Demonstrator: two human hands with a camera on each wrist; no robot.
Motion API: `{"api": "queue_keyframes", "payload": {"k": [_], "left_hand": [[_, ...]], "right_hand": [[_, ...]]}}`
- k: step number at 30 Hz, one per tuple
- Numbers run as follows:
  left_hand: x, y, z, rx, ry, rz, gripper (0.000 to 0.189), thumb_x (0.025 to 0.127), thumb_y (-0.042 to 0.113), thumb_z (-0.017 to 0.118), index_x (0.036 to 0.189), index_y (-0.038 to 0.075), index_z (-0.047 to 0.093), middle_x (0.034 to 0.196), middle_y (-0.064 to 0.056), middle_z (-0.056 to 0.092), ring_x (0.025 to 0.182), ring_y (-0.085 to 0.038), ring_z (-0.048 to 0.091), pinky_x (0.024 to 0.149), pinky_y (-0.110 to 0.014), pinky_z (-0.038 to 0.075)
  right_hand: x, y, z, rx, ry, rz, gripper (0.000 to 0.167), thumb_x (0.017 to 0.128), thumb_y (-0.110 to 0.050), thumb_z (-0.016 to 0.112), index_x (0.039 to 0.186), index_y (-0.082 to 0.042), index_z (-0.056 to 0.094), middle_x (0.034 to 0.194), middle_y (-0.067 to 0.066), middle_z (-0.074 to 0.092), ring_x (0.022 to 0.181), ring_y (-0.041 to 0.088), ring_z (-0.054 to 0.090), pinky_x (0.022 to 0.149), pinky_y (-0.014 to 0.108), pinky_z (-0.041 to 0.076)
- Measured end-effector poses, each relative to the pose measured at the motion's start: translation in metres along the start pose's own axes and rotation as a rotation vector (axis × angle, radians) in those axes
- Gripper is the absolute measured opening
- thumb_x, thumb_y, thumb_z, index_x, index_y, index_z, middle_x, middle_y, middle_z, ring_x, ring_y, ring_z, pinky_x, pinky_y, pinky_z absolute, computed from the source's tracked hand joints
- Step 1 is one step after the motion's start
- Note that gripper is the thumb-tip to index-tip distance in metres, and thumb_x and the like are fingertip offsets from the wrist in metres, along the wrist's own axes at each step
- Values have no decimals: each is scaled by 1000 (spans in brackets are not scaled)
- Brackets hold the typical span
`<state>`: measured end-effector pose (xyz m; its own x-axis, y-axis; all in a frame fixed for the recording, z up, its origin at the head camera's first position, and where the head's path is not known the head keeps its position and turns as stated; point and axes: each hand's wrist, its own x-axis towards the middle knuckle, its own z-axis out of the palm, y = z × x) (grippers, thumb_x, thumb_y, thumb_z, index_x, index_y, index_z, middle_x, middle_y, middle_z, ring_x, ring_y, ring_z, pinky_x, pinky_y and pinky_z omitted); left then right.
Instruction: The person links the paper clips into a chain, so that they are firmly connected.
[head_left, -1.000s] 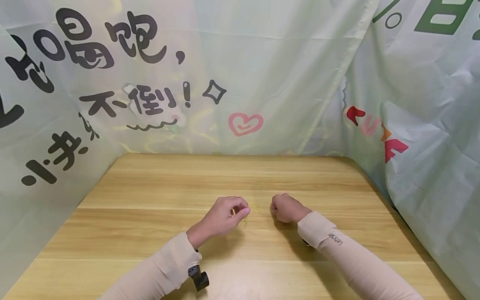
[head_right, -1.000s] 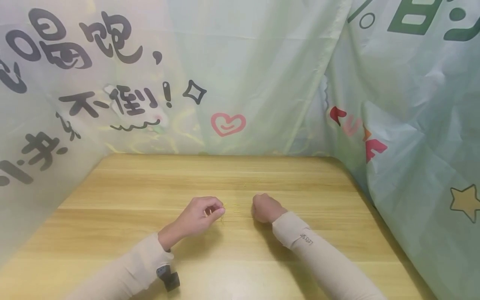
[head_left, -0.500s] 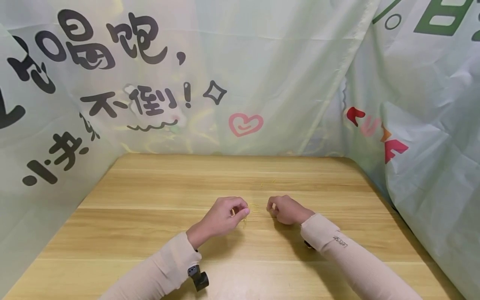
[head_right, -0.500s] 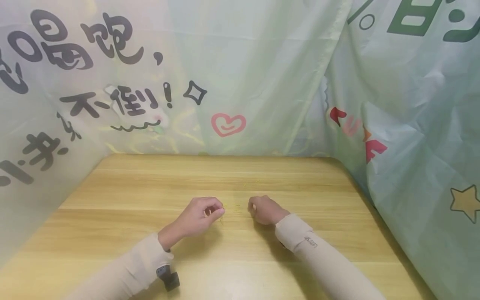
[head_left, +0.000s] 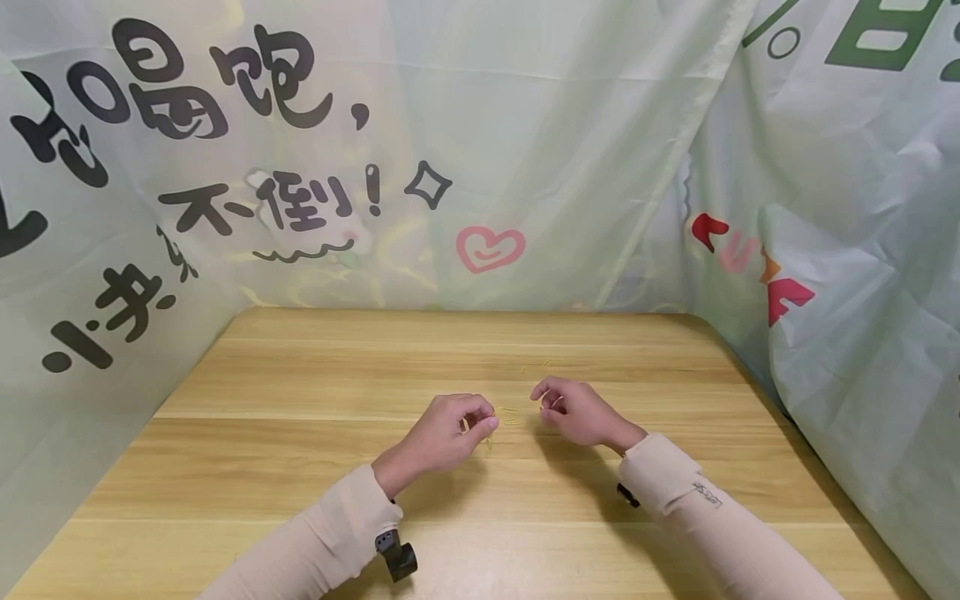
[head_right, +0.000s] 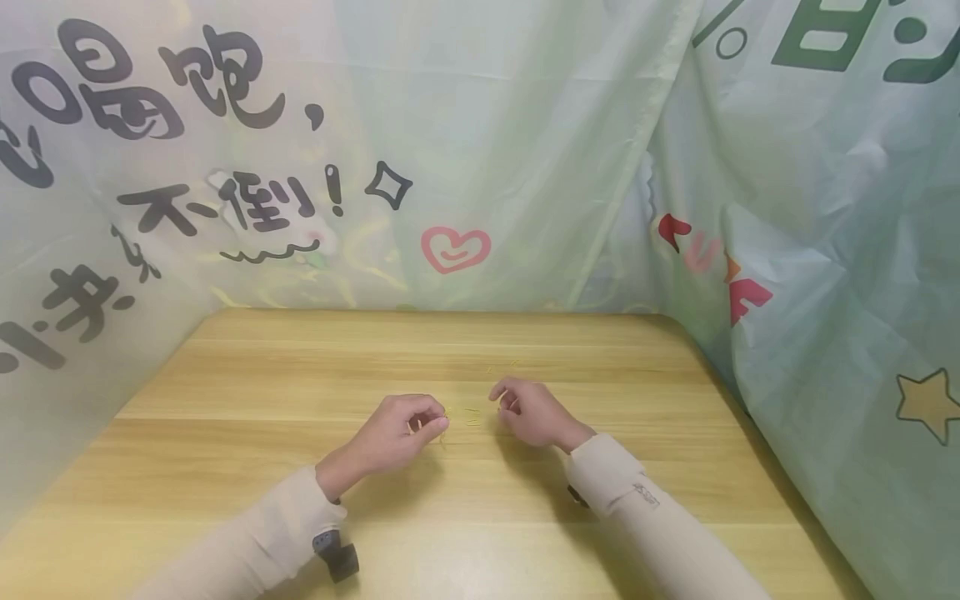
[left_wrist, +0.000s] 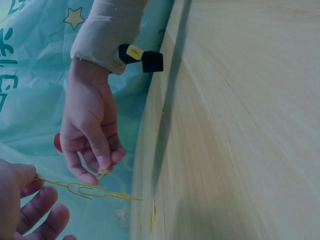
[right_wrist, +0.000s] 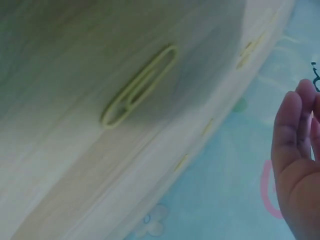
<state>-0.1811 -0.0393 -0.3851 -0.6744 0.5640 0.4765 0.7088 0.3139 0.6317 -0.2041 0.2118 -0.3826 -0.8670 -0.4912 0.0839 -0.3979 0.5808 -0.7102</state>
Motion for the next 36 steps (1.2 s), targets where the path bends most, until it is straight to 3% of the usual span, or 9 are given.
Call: {"api": "queue_keyframes", "payload": {"k": [5, 13, 19, 29, 36], "left_hand": [[1, 0, -1, 3, 0, -5, 12, 94, 12, 61, 85, 7, 66, 72, 7, 60, 67, -5, 54, 63, -23, 49], [2, -2, -2, 6, -6, -8, 12, 95, 11, 60, 85, 7, 66, 73, 7, 60, 67, -5, 55, 64, -23, 50], [3, 0, -3, 10, -8, -17, 13, 95, 12, 60, 86, 6, 67, 73, 7, 61, 68, -7, 55, 64, -24, 50], [4, -1, -2, 11, -5, -11, 10, 94, 11, 61, 86, 9, 66, 73, 8, 60, 67, -5, 55, 63, -23, 49], [4, -2, 0, 23, -14, -12, 8, 93, 11, 62, 86, 10, 65, 73, 8, 60, 67, -5, 55, 62, -23, 48]], "right_hand": [[-3, -4, 1, 126, 14, 6, 22, 90, 12, 57, 112, 9, 55, 86, 12, 55, 73, 32, 60, 61, 27, 51], [-5, -12, 0, 208, 32, 22, 27, 88, 11, 62, 115, 9, 56, 90, 10, 53, 72, 19, 56, 63, 28, 51], [-4, -15, 0, 277, 22, 9, 28, 89, 9, 62, 116, 7, 56, 92, 12, 53, 81, 29, 60, 77, 45, 54], [-4, -24, 0, 351, 8, -17, 31, 90, 5, 64, 119, 7, 55, 95, 15, 53, 84, 23, 60, 81, 41, 54], [-4, -31, 1, 362, 3, -12, 32, 90, 2, 66, 119, 6, 55, 96, 15, 54, 84, 31, 61, 77, 38, 55]]}}
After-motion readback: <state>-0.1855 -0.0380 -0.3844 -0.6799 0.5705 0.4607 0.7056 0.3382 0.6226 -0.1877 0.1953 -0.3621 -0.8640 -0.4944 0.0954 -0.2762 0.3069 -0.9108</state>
